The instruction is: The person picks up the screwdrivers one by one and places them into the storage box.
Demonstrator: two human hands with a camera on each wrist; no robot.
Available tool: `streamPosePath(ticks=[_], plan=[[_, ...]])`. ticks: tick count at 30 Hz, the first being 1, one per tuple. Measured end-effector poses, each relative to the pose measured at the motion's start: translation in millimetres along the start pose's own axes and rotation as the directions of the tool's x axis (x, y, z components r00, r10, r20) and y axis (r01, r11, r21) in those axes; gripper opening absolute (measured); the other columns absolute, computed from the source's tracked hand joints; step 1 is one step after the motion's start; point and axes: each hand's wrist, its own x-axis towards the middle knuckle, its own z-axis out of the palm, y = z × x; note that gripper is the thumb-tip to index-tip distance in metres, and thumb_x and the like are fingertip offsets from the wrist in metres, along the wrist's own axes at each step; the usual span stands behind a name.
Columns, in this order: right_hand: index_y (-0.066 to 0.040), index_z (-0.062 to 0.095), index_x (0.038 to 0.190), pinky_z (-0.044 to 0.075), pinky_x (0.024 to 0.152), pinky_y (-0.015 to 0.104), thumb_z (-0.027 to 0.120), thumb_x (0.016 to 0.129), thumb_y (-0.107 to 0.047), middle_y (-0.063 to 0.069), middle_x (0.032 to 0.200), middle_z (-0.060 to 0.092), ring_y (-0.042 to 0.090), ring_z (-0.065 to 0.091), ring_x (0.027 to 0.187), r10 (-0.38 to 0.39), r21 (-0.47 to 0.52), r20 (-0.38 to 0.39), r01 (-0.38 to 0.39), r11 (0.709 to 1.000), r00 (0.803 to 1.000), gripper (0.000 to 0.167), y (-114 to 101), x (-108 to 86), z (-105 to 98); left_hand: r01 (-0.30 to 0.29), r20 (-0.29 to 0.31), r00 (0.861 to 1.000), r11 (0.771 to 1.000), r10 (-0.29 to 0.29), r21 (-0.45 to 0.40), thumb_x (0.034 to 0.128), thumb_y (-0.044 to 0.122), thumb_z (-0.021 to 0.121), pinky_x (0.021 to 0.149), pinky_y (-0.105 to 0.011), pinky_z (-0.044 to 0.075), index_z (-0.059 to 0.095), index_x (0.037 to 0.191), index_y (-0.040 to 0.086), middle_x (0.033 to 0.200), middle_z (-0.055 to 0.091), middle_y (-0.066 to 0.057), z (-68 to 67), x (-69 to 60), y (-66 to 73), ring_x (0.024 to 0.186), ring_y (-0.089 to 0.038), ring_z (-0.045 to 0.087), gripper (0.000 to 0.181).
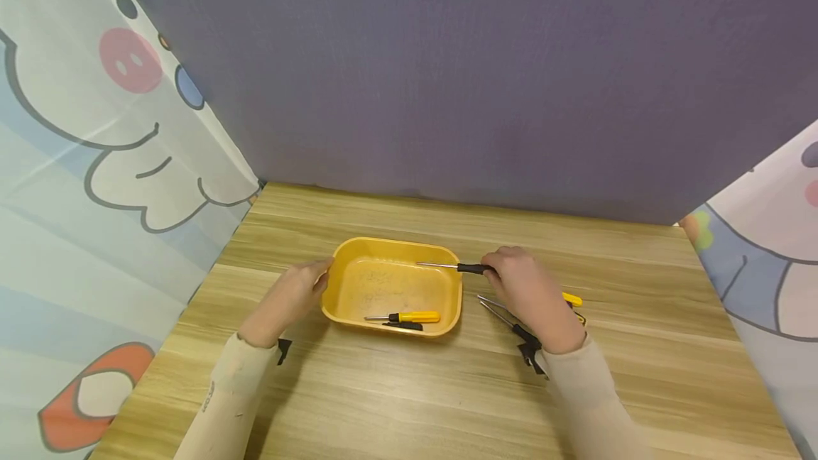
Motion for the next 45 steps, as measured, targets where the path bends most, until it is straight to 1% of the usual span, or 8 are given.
streamPosePath(ticks=[6, 11, 15, 19, 24, 30, 38, 45], plan=[[-0.003, 0.074, 0.098, 0.057, 0.065, 0.034, 0.078, 0.085, 0.0, 0.005, 0.089, 0.068, 0.02, 0.063, 0.079, 0.005, 0.026, 0.065, -0.007, 1.0, 0.998, 0.014, -23.5, 12.2, 19.8, 0.004, 0.006, 1.0, 1.0, -0.004, 0.006, 0.0938, -0.004, 0.066, 0.084, -0.041, 0.06, 0.063, 0.125, -0.011, 0.116, 0.068, -0.024, -0.3, 0.3, -1.0, 0.103, -0.034, 0.068, 0.033], [-0.003, 0.073, 0.098, 0.058, 0.067, 0.034, 0.076, 0.087, 0.0, 0.005, 0.089, 0.068, 0.022, 0.064, 0.081, -0.018, 0.042, 0.138, 0.012, 0.999, 0.99, 0.012, -39.6, 19.6, 39.4, -0.001, 0.006, 1.0, 1.0, 0.001, 0.014, 0.0932, -0.004, 0.067, 0.082, -0.041, 0.06, 0.063, 0.124, -0.012, 0.113, 0.069, -0.024, -0.9, -0.2, -0.6, 0.101, -0.034, 0.068, 0.032], [-0.006, 0.073, 0.093, 0.055, 0.065, 0.032, 0.076, 0.087, 0.0, 0.002, 0.084, 0.065, 0.02, 0.062, 0.079, -0.007, 0.029, 0.182, 0.002, 1.0, 0.983, 0.01, -48.5, 21.9, 53.1, 0.005, 0.012, 1.0, 1.0, -0.005, 0.012, 0.0931, -0.003, 0.067, 0.082, -0.041, 0.06, 0.063, 0.125, -0.012, 0.113, 0.069, -0.024, -1.4, -1.0, 0.3, 0.101, -0.035, 0.068, 0.033], [-0.009, 0.069, 0.085, 0.05, 0.057, 0.028, 0.075, 0.087, -0.001, -0.002, 0.077, 0.057, 0.014, 0.054, 0.069, -0.014, 0.007, 0.207, 0.013, 1.0, 0.978, 0.011, -55.1, 23.8, 65.0, 0.008, 0.006, 1.0, 1.0, -0.008, 0.019, 0.0928, -0.004, 0.067, 0.081, -0.041, 0.06, 0.063, 0.124, -0.012, 0.113, 0.069, -0.024, -1.9, -1.6, 0.4, 0.099, -0.035, 0.069, 0.033], [-0.007, 0.07, 0.085, 0.054, 0.059, 0.031, 0.077, 0.086, -0.002, 0.001, 0.078, 0.061, 0.018, 0.059, 0.071, -0.057, 0.003, 0.213, 0.057, 0.998, 0.975, 0.008, -61.4, 23.9, 76.0, 0.017, 0.018, 1.0, 1.0, -0.017, 0.012, 0.0941, -0.003, 0.066, 0.079, -0.04, 0.061, 0.063, 0.126, -0.012, 0.113, 0.068, -0.024, -3.0, -1.1, 1.4, 0.098, -0.034, 0.069, 0.033], [-0.006, 0.07, 0.084, 0.055, 0.061, 0.034, 0.076, 0.086, -0.001, 0.002, 0.079, 0.062, 0.02, 0.061, 0.072, -0.073, 0.028, 0.206, 0.068, 0.997, 0.976, 0.008, -63.2, 21.5, 84.6, 0.03, 0.031, 0.999, 1.0, -0.031, 0.004, 0.0949, -0.002, 0.065, 0.077, -0.038, 0.061, 0.063, 0.127, -0.01, 0.114, 0.068, -0.024, -2.7, -1.2, 0.8, 0.096, -0.031, 0.069, 0.033], [-0.009, 0.066, 0.081, 0.047, 0.052, 0.027, 0.075, 0.087, -0.003, 0.0, 0.073, 0.057, 0.014, 0.052, 0.064, -0.059, 0.003, 0.258, 0.061, 0.998, 0.964, 0.013, -63.4, 19.9, 87.4, 0.019, 0.02, 1.0, 1.0, -0.02, 0.023, 0.0946, -0.002, 0.065, 0.075, -0.038, 0.061, 0.063, 0.125, -0.011, 0.112, 0.069, -0.024, -1.6, -0.9, 0.2, 0.094, -0.031, 0.07, 0.032], [-0.01, 0.066, 0.078, 0.048, 0.053, 0.026, 0.073, 0.088, -0.002, -0.003, 0.071, 0.056, 0.012, 0.051, 0.063, -0.062, 0.016, 0.246, 0.06, 0.998, 0.967, 0.015, -65.0, 19.7, 84.2, 0.017, 0.016, 1.0, 1.0, -0.017, 0.017, 0.0946, -0.002, 0.065, 0.079, -0.04, 0.061, 0.063, 0.125, -0.011, 0.113, 0.069, -0.024, -1.4, -0.9, 0.4, 0.098, -0.033, 0.069, 0.032]])
